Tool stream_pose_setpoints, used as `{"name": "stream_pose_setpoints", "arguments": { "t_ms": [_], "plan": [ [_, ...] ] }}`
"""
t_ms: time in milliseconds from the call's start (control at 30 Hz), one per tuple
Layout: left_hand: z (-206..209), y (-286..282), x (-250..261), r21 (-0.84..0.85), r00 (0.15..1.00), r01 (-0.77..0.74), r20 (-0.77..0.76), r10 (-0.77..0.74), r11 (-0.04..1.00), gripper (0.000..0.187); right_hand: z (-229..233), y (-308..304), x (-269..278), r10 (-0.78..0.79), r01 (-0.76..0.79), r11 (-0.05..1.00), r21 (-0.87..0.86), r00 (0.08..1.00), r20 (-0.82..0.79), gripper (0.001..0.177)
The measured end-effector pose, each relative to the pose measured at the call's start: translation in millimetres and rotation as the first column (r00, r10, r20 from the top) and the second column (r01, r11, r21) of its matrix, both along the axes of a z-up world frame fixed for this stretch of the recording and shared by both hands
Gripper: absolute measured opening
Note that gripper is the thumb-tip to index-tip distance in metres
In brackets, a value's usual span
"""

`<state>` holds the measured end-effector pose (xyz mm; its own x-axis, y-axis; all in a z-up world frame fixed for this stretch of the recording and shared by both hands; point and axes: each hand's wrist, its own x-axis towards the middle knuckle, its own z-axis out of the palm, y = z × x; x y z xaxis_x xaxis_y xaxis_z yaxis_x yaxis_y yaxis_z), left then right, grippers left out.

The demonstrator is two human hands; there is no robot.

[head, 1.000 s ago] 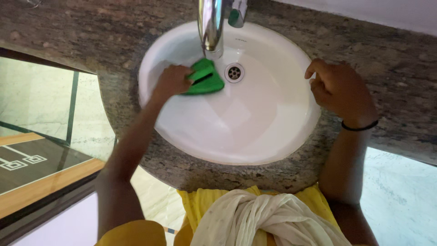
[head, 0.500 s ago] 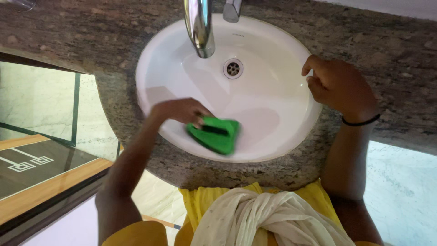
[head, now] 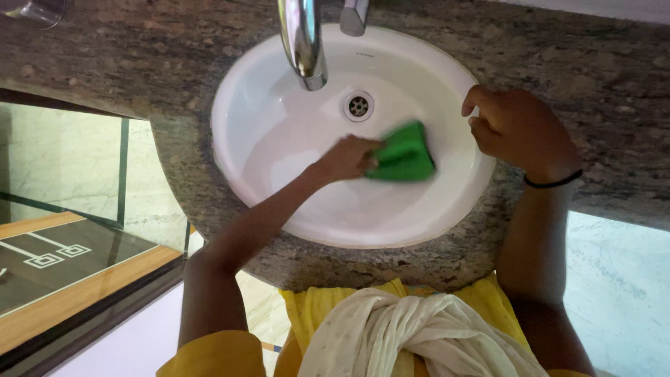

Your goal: The person scrubs a white bathroom sink using a green sponge. They wipe the basin, faucet, and drain area repeatedly with circular and back-and-forth motions.

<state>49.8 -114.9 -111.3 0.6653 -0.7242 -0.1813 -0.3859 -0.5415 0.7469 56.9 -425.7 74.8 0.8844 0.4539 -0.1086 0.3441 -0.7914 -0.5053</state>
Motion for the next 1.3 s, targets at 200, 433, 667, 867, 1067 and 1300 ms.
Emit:
{"name": "stream_pose_setpoints", "arguments": {
  "t_ms": [200, 433, 667, 867, 1067, 1300],
  "plan": [
    [57, 92, -11, -0.022, 0.767, 0.304, -0.588, -0.258, 0.952, 0.048, -1, -2, -2, -0.031, 0.024, 0.995, -0.093, 0.997, -0.070, 0.019],
    [22, 157, 49, 0.432, 0.960, -0.268, 0.198, 0.200, 0.861, 0.052, 5, -6, -2, -0.038, 0.039, 0.999, 0.005, 0.997, -0.074, 0.020],
    [-26, 13, 33, 0.195, 0.970, -0.216, 0.156, 0.187, 0.957, 0.056, 1, -7, -2, -0.081, 0.079, 0.996, -0.029, 0.992, -0.099, 0.022],
    [27, 37, -2, -0.117, 0.767, 0.345, -0.537, -0.351, 0.931, 0.055, -1, -8, -2, -0.072, 0.064, 0.994, -0.089, 0.993, -0.091, 0.022],
    [49, 155, 29, 0.419, 0.931, 0.087, -0.356, 0.076, 0.904, 0.074, 0, -9, -1, -0.098, 0.089, 0.993, -0.072, 0.985, -0.144, 0.024],
    [-6, 88, 53, 0.412, 0.899, -0.382, 0.374, 0.229, 0.827, 0.073, 0, -16, -2, -0.119, 0.114, 0.992, -0.050, 0.987, -0.107, 0.026]
  ]
}}
